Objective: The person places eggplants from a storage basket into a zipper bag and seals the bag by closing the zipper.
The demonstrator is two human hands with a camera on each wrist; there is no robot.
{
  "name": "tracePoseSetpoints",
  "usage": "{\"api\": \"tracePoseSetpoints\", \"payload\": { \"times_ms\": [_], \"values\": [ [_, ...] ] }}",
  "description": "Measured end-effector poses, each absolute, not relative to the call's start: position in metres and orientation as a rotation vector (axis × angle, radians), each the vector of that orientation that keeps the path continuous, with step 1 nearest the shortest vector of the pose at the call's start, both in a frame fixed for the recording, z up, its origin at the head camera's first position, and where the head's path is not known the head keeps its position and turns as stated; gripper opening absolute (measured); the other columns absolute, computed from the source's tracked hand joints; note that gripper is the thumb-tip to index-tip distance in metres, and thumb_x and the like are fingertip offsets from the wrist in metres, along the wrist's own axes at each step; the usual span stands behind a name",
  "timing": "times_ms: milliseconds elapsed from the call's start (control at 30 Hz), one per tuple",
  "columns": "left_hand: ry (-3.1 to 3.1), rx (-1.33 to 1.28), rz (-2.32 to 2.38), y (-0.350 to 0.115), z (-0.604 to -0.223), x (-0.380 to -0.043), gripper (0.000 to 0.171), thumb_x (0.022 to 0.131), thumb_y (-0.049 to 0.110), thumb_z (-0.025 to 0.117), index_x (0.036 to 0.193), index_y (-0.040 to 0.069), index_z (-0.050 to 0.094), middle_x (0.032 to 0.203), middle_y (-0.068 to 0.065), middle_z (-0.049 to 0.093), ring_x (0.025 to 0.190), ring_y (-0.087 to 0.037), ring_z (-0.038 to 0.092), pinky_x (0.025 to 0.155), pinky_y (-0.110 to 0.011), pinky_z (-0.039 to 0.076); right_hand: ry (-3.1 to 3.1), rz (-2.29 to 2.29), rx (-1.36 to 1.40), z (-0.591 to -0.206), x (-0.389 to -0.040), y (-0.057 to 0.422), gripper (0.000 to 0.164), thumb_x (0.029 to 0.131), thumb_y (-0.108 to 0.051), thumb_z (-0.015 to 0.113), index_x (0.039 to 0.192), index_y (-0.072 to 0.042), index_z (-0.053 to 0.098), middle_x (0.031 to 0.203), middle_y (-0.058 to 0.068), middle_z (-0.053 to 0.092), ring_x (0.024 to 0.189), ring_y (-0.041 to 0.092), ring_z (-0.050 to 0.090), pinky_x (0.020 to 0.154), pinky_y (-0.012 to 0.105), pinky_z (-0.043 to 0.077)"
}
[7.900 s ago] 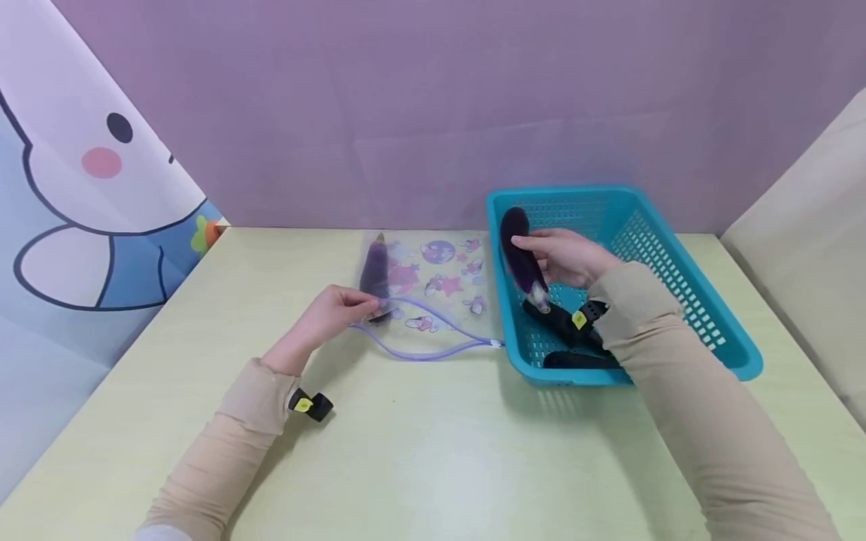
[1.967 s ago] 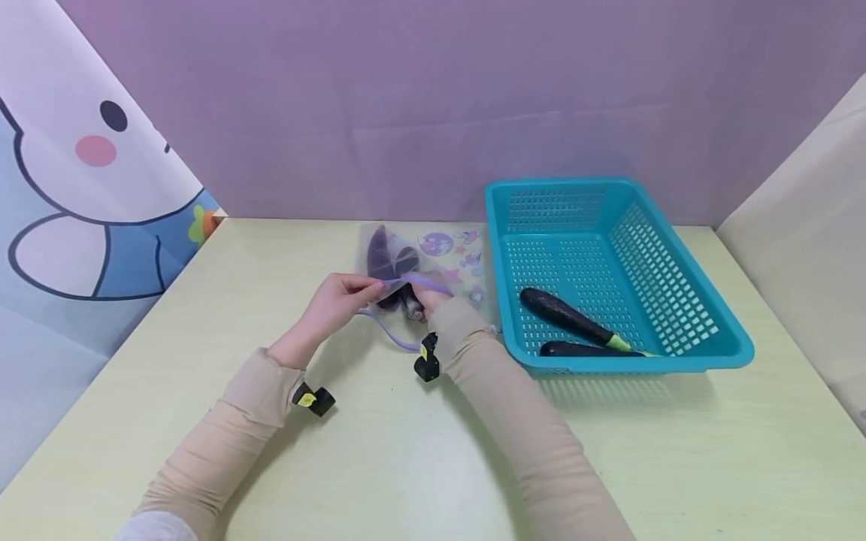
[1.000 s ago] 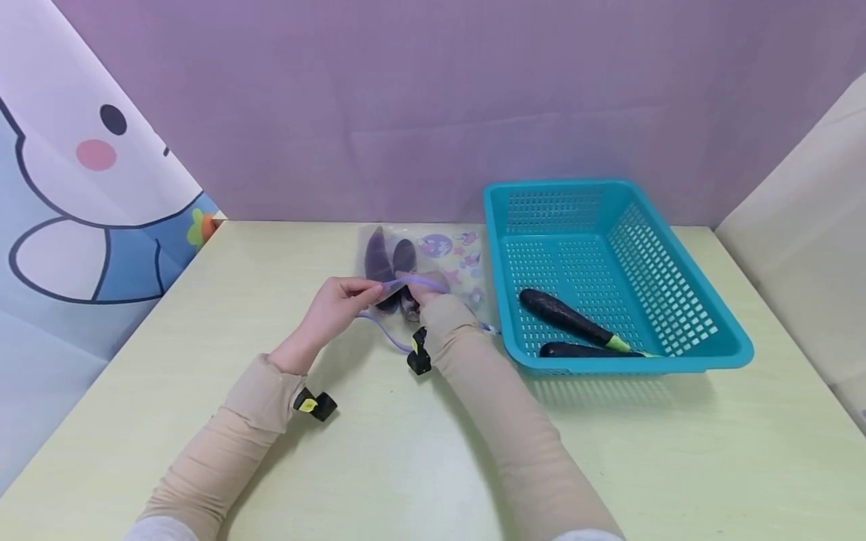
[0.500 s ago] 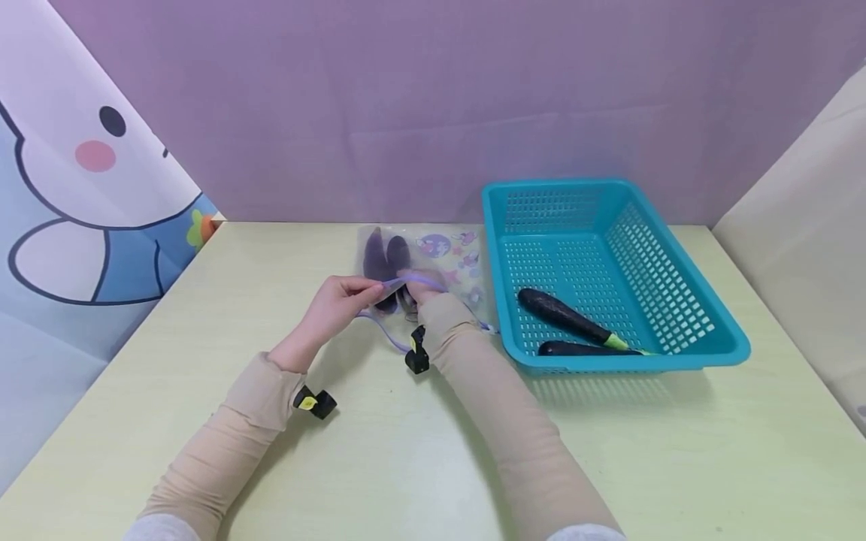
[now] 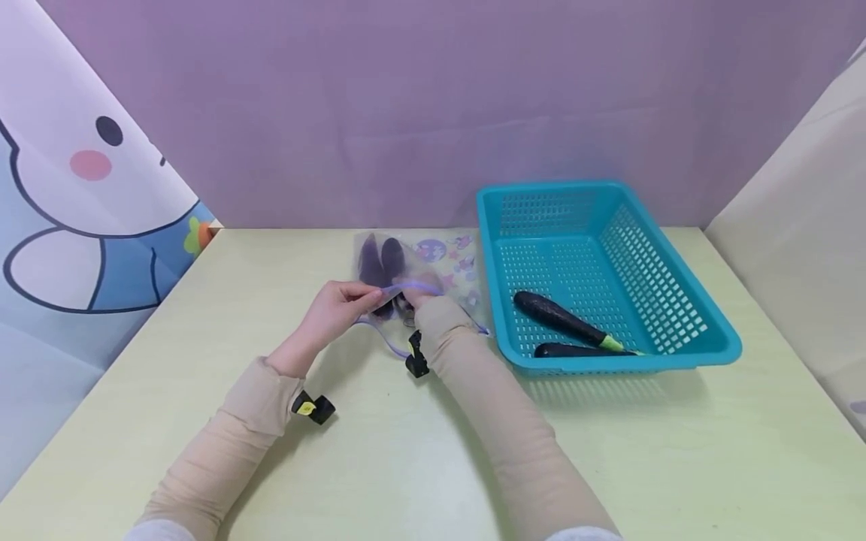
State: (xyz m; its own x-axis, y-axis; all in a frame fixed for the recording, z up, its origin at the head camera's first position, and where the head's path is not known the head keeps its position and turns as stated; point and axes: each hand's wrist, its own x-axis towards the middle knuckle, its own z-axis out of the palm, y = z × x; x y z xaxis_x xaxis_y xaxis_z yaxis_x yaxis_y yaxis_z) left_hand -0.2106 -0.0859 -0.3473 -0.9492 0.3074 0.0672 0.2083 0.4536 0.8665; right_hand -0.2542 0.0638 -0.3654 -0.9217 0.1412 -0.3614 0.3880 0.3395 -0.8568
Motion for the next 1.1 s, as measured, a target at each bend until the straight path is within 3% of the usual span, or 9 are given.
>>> {"api": "tracePoseSetpoints", "payload": {
  "times_ms": [167, 400, 667, 867, 1100],
  "values": [
    [2.609, 0.463, 1.527, -0.0869, -0.3477, -0.2084, 0.022, 0.093, 0.013, 0.060, 0.104, -0.003, 0.070, 0.096, -0.018, 0.071, 0.080, -0.023, 0.063, 0.066, -0.021, 0.048, 2.320, -1.593, 0.526, -0.3673, -0.2538, 0.0646, 0.060, 0.088, -0.033, 0.065, 0.135, -0.001, 0.048, 0.122, 0.014, 0.054, 0.097, 0.023, 0.051, 0.083, 0.033, 0.045],
    [2.590, 0.450, 1.541, -0.0884, -0.3481, -0.2063, 0.022, 0.092, 0.013, 0.060, 0.104, -0.003, 0.070, 0.097, -0.019, 0.071, 0.081, -0.024, 0.063, 0.067, -0.020, 0.048, 2.174, -1.719, 0.589, -0.3697, -0.2538, 0.0629, 0.054, 0.088, -0.033, 0.066, 0.130, -0.003, 0.049, 0.097, 0.004, 0.049, 0.083, 0.021, 0.054, 0.065, 0.028, 0.045],
    [2.585, 0.458, 1.559, -0.0897, -0.3481, -0.2056, 0.022, 0.093, 0.011, 0.059, 0.105, -0.005, 0.069, 0.099, -0.019, 0.071, 0.077, -0.007, 0.060, 0.070, -0.018, 0.049, 2.173, -1.773, 0.584, -0.3672, -0.2489, 0.0635, 0.039, 0.084, -0.019, 0.062, 0.116, 0.003, 0.053, 0.090, 0.005, 0.048, 0.080, 0.021, 0.053, 0.068, 0.031, 0.054],
    [2.600, 0.459, 1.555, -0.0899, -0.3485, -0.2062, 0.022, 0.093, 0.011, 0.060, 0.105, -0.003, 0.070, 0.102, -0.019, 0.070, 0.082, -0.011, 0.061, 0.071, -0.020, 0.049, 2.265, -1.629, 0.581, -0.3656, -0.2535, 0.0632, 0.021, 0.085, -0.023, 0.063, 0.094, -0.004, 0.056, 0.072, 0.003, 0.050, 0.058, 0.015, 0.049, 0.050, 0.023, 0.044],
    [2.585, 0.453, 1.571, -0.0900, -0.3500, -0.2074, 0.022, 0.093, 0.012, 0.060, 0.105, -0.003, 0.070, 0.102, -0.019, 0.070, 0.083, -0.015, 0.064, 0.073, -0.024, 0.052, 2.238, -1.620, 0.596, -0.3663, -0.2563, 0.0629, 0.022, 0.087, -0.027, 0.066, 0.090, -0.006, 0.059, 0.060, 0.001, 0.050, 0.051, 0.014, 0.048, 0.049, 0.024, 0.040]
  ]
}}
